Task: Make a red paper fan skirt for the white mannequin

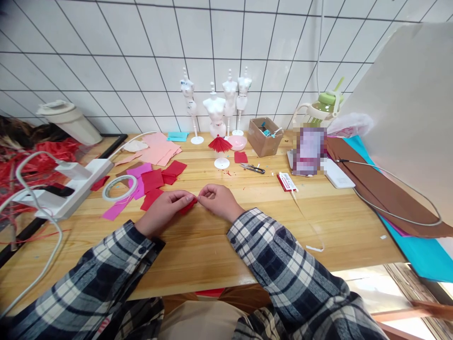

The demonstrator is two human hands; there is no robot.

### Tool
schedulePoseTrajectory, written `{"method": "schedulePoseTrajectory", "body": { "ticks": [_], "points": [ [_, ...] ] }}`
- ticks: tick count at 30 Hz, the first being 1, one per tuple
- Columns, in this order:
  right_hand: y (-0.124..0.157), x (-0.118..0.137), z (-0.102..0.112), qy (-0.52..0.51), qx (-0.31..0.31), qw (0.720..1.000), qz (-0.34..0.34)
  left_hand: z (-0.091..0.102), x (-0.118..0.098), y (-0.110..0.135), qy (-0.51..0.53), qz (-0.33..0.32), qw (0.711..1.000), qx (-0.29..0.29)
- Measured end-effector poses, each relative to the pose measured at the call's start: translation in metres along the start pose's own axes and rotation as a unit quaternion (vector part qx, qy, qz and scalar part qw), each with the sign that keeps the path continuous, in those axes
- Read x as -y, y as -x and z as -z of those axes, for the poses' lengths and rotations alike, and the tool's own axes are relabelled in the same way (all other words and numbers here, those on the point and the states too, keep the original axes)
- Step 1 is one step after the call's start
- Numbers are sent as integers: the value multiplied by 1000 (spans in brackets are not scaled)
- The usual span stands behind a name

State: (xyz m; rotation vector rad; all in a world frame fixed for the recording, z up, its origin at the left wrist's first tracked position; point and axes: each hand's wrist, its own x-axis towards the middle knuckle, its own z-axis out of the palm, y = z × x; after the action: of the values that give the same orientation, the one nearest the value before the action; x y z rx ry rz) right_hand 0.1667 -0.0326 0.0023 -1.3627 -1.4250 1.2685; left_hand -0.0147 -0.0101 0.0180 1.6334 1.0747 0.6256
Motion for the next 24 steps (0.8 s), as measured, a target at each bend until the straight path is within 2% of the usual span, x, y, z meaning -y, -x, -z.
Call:
{"method": "schedulePoseTrajectory", "body": {
  "ticks": [4,7,12,16,18,21,24],
  "points": [
    [-2,-3,2,63,-40,996,46,-3,-1,1,-95,-58,993,-29],
    [-2,-4,4,63,-19,997,47,0,3,0,-108,-32,993,-17],
    [0,-1,8,33,-11,996,82,6,6,-2,83,51,995,30],
    [1,3,7,-54,15,998,30,4,7,-2,212,82,973,35],
    [0,2,6,-62,14,998,15,3,7,-2,195,78,977,38],
    [-2,-3,6,-43,12,999,10,5,5,-1,114,62,990,48],
    [-4,-6,8,-13,20,1000,2,8,3,0,69,59,992,83]
  ]
}}
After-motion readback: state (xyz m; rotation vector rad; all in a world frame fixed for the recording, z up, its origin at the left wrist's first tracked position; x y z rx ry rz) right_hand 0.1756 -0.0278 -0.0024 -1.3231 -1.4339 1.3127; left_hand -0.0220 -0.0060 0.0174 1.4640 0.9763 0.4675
